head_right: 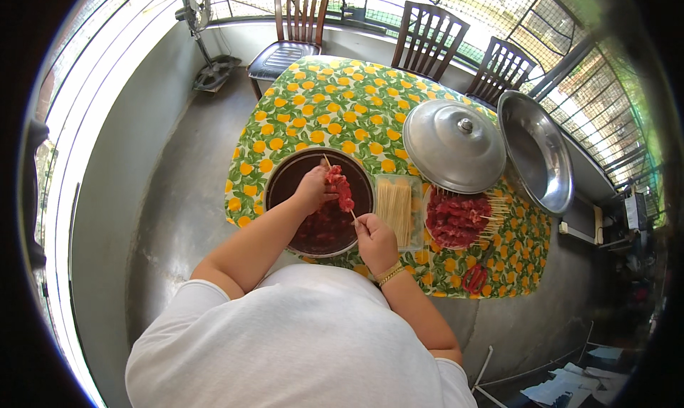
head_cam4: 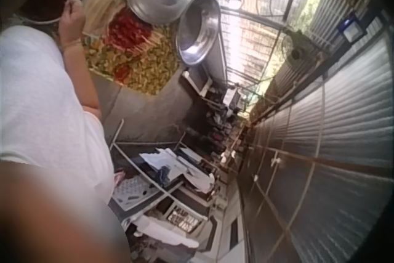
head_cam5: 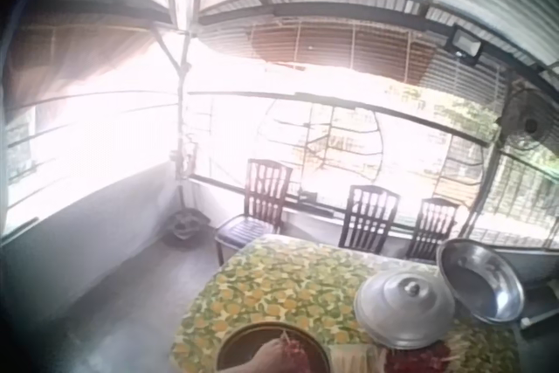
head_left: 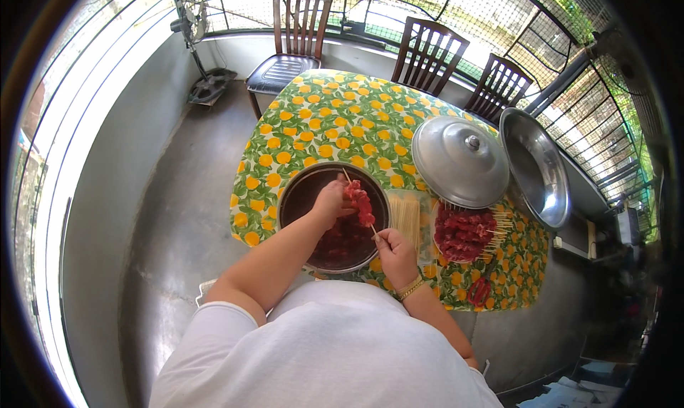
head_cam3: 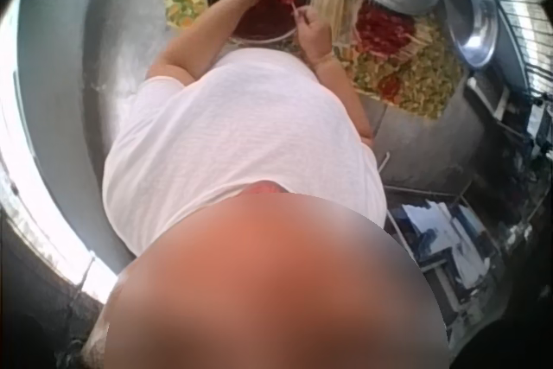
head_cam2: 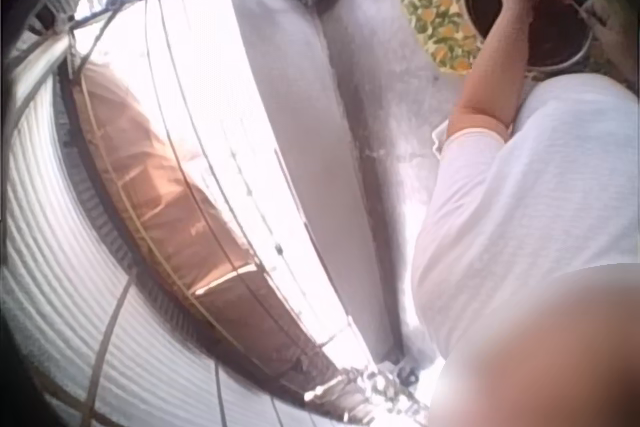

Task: The person threads pieces of raw red meat onto wooden skewers one by one. They pick up meat from a metal bowl and slide it onto each skewer, then place the completed skewers on the table.

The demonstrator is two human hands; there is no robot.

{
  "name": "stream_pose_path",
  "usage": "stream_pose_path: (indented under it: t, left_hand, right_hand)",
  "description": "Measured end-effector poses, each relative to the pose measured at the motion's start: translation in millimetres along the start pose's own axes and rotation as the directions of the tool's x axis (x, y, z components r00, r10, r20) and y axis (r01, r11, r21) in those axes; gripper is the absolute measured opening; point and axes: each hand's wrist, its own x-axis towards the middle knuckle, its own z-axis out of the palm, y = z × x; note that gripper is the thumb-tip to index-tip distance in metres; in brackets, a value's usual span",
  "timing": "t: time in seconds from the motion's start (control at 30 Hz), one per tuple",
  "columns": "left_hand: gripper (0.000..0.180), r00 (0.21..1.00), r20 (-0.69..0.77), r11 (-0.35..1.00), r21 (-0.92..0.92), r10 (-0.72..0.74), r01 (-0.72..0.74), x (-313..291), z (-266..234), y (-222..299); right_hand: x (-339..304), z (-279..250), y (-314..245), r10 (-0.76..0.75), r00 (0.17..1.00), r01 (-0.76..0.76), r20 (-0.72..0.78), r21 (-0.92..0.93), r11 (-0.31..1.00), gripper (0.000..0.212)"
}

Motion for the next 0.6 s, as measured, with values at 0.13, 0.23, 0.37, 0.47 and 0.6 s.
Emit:
stream_pose_path:
  t: [0.13,0.23,0.37,0.47,0.6]
  left_hand:
    - [0.016,0.777,0.526,0.049,0.817,0.346,-0.575,58,-19,-59]
    - [0.019,0.828,0.509,-0.389,0.830,0.235,-0.400,68,-16,-86]
    - [0.023,0.975,0.171,-0.554,0.803,-0.142,-0.222,36,2,-84]
    - [0.029,0.920,0.240,-0.379,0.856,-0.310,-0.351,19,-6,-57]
    - [0.029,0.933,0.246,0.264,0.948,-0.262,-0.175,15,-41,-15]
  right_hand:
    - [-2,-1,8,-0.015,1.000,0.016,-0.010,0.026,1.000,0.010]
    - [-2,-2,12,-0.028,1.000,0.028,-0.013,0.013,1.000,0.011]
    - [-5,-6,12,0.012,1.000,-0.012,0.005,0.010,1.000,0.012]
    - [-7,-8,9,0.018,1.000,-0.017,0.017,-0.018,1.000,0.012]
    - [-7,-12,7,0.123,0.990,-0.126,0.065,0.032,0.992,0.011]
